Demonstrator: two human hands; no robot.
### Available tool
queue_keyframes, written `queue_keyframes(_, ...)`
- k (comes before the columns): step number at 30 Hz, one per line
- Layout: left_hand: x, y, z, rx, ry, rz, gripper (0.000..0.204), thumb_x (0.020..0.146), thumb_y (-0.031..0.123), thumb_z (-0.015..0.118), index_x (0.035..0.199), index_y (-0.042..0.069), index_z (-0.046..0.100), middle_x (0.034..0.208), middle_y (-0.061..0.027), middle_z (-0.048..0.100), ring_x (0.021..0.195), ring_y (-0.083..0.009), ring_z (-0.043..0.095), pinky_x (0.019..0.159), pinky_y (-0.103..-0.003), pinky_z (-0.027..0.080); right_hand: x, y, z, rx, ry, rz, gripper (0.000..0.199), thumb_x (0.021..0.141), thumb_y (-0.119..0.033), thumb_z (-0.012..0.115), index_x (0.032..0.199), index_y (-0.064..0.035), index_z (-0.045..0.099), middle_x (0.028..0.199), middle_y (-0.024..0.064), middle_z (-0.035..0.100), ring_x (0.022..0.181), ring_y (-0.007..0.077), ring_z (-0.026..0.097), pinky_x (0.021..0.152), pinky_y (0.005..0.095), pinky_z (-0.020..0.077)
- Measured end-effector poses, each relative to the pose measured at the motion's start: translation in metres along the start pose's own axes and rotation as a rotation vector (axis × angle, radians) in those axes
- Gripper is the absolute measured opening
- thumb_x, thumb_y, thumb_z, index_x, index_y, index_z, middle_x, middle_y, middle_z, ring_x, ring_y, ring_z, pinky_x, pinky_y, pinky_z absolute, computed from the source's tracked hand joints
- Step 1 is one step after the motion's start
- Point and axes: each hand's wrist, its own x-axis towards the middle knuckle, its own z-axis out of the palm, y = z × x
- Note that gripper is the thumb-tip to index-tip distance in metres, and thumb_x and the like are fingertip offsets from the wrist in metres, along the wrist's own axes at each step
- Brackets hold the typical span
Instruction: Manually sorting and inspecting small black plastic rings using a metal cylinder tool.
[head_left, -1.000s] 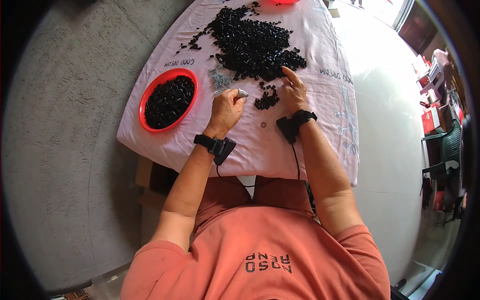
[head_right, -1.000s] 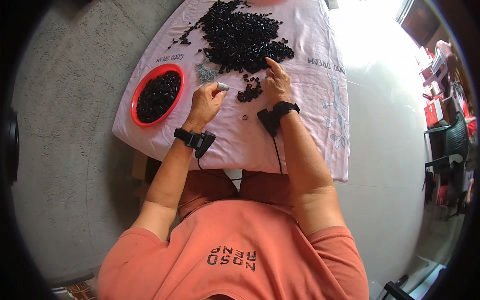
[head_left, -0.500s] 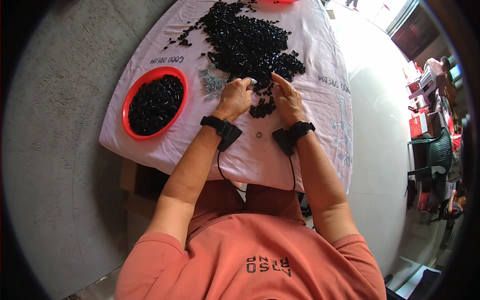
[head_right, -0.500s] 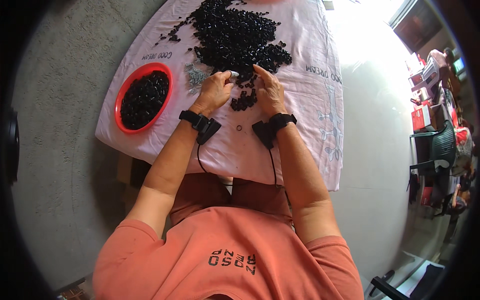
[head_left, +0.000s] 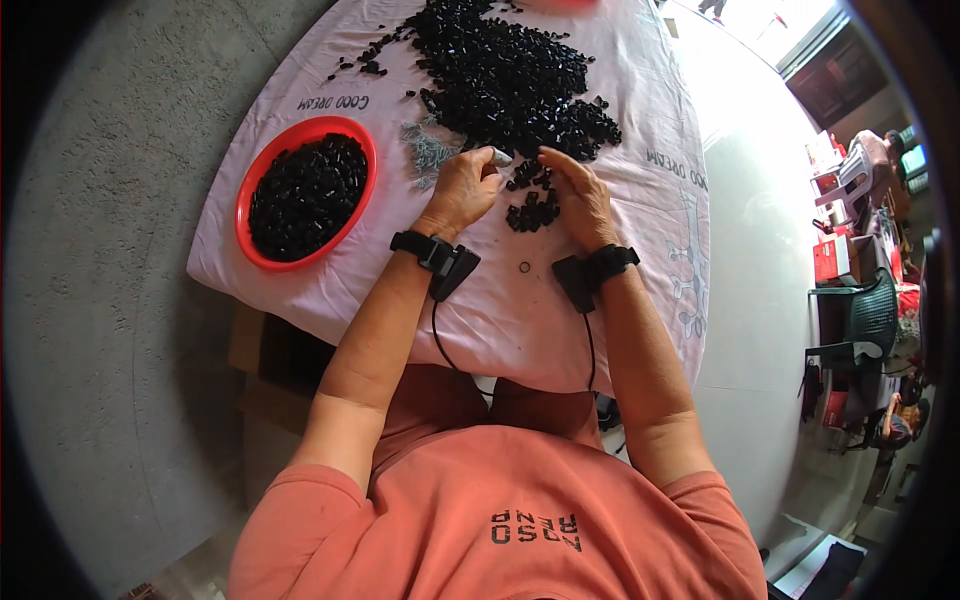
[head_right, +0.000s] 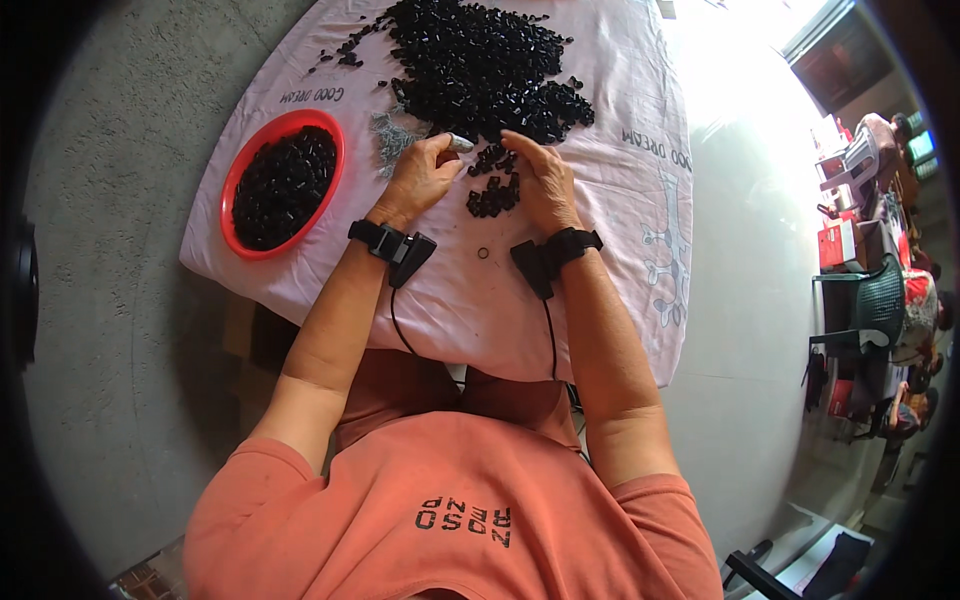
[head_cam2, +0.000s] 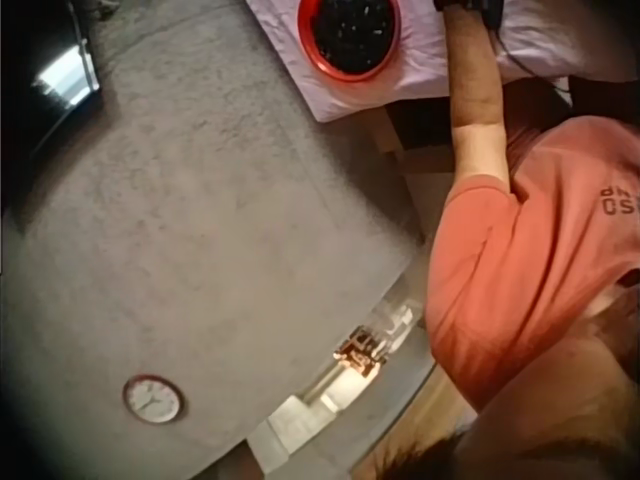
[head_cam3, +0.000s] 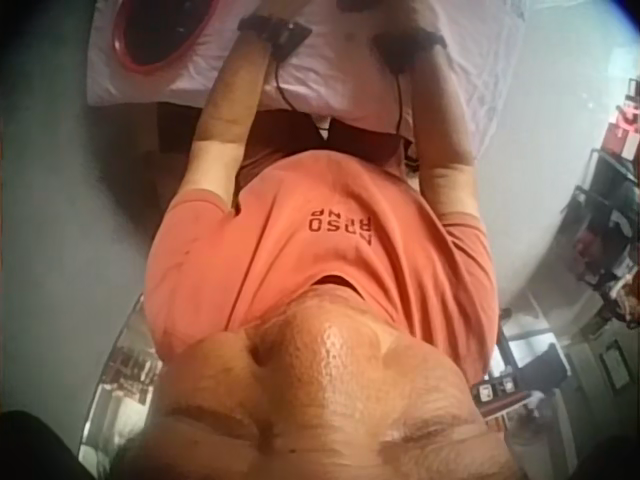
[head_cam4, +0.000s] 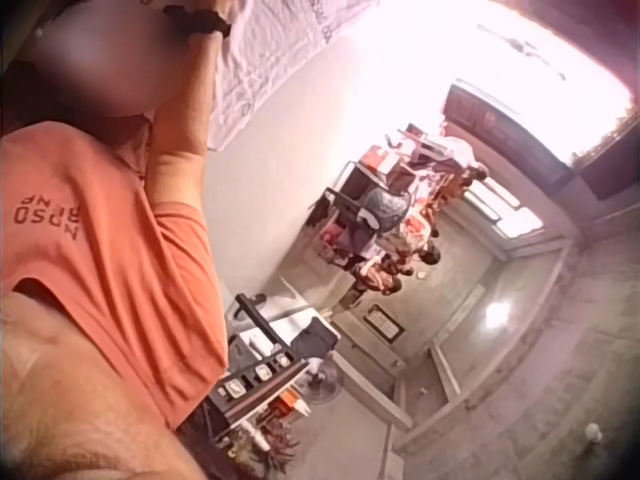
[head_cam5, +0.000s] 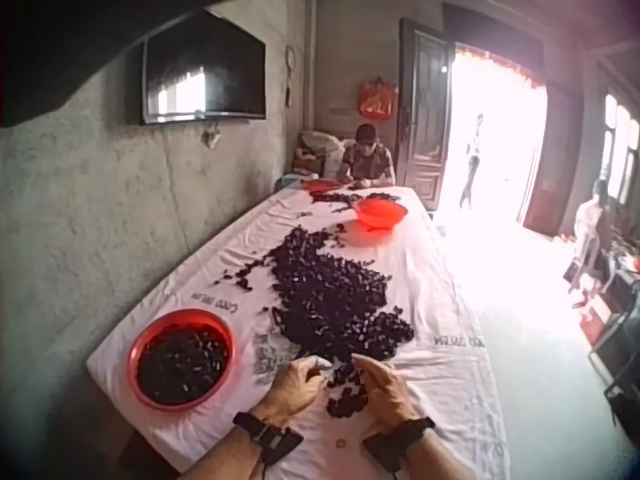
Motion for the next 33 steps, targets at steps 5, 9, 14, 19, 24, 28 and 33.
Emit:
queue_keyframes(5,-0.005,-0.005,-0.004,-0.135,-0.018,-0.053,0.018,0.082,0.007,0.069,0.099,0.005,0.07,0.089,-0.0144,0.073,0.081,-0.0276,0.071,0.074,-0.035,0.055,0.0,-0.004,-0.002,0.08,-0.068,-0.022,0.036,0.095,0.0,0.05,0.127,-0.011,0.066,0.115,0.0048,0.071,0.105,0.0144,0.064,0.093,0.0289,0.0495)
queue_keyframes(9,-0.008,0.0,-0.004,-0.074,-0.026,-0.037,0.016,0.08,0.009,0.071,0.096,0.005,0.07,0.088,-0.0131,0.072,0.079,-0.0271,0.07,0.073,-0.036,0.055,0.003,-0.005,-0.004,0.396,0.054,0.149,0.033,0.1,-0.004,0.047,0.128,-0.0089,0.064,0.115,0.0061,0.071,0.102,0.013,0.064,0.086,0.0274,0.0511)
queue_keyframes(14,-0.009,0.021,-0.004,0.146,-0.07,-0.056,0.018,0.077,0.011,0.073,0.093,0.004,0.069,0.086,-0.0119,0.068,0.078,-0.0253,0.068,0.073,-0.036,0.054,0.005,-0.002,-0.009,0.642,0.183,0.266,0.031,0.103,-0.006,0.042,0.129,-0.0071,0.059,0.111,0.0106,0.07,0.091,0.014,0.068,0.073,0.0266,0.0546)
queue_keyframes(19,-0.009,0.017,-0.003,0.258,-0.047,-0.027,0.021,0.077,0.011,0.071,0.096,0.003,0.071,0.083,-0.0106,0.066,0.074,-0.021,0.066,0.07,-0.032,0.053,0.01,-0.001,-0.011,0.793,0.177,0.296,0.028,0.103,-0.006,0.043,0.126,-0.0042,0.059,0.107,0.0107,0.07,0.088,0.0138,0.069,0.072,0.0257,0.0546)
queue_keyframes(24,-0.01,0.029,0.0,0.248,-0.007,-0.034,0.019,0.077,0.008,0.071,0.095,0.004,0.072,0.085,-0.0091,0.065,0.071,-0.0185,0.064,0.067,-0.031,0.052,0.011,0.005,-0.009,0.766,0.168,0.289,0.025,0.101,-0.006,0.049,0.123,-0.0034,0.06,0.103,0.0098,0.071,0.085,0.0129,0.069,0.071,0.0243,0.0547)
queue_keyframes(28,-0.007,0.035,0.011,0.286,0.02,0.003,0.02,0.076,0.009,0.074,0.095,0.006,0.073,0.086,-0.0093,0.064,0.071,-0.0192,0.063,0.066,-0.03,0.051,0.012,0.004,-0.004,0.776,0.174,0.265,0.023,0.099,-0.004,0.051,0.119,-0.0032,0.062,0.099,0.0089,0.072,0.082,0.0127,0.07,0.069,0.0245,0.0552)
queue_keyframes(33,0.0,0.043,0.021,0.485,-0.022,0.085,0.021,0.075,0.012,0.076,0.095,0.008,0.072,0.085,-0.0097,0.062,0.074,-0.0244,0.063,0.068,-0.035,0.052,0.011,0.005,-0.006,0.762,0.201,0.252,0.02,0.097,-0.004,0.055,0.115,-0.0021,0.064,0.095,0.0082,0.073,0.079,0.0113,0.069,0.067,0.0243,0.0554)
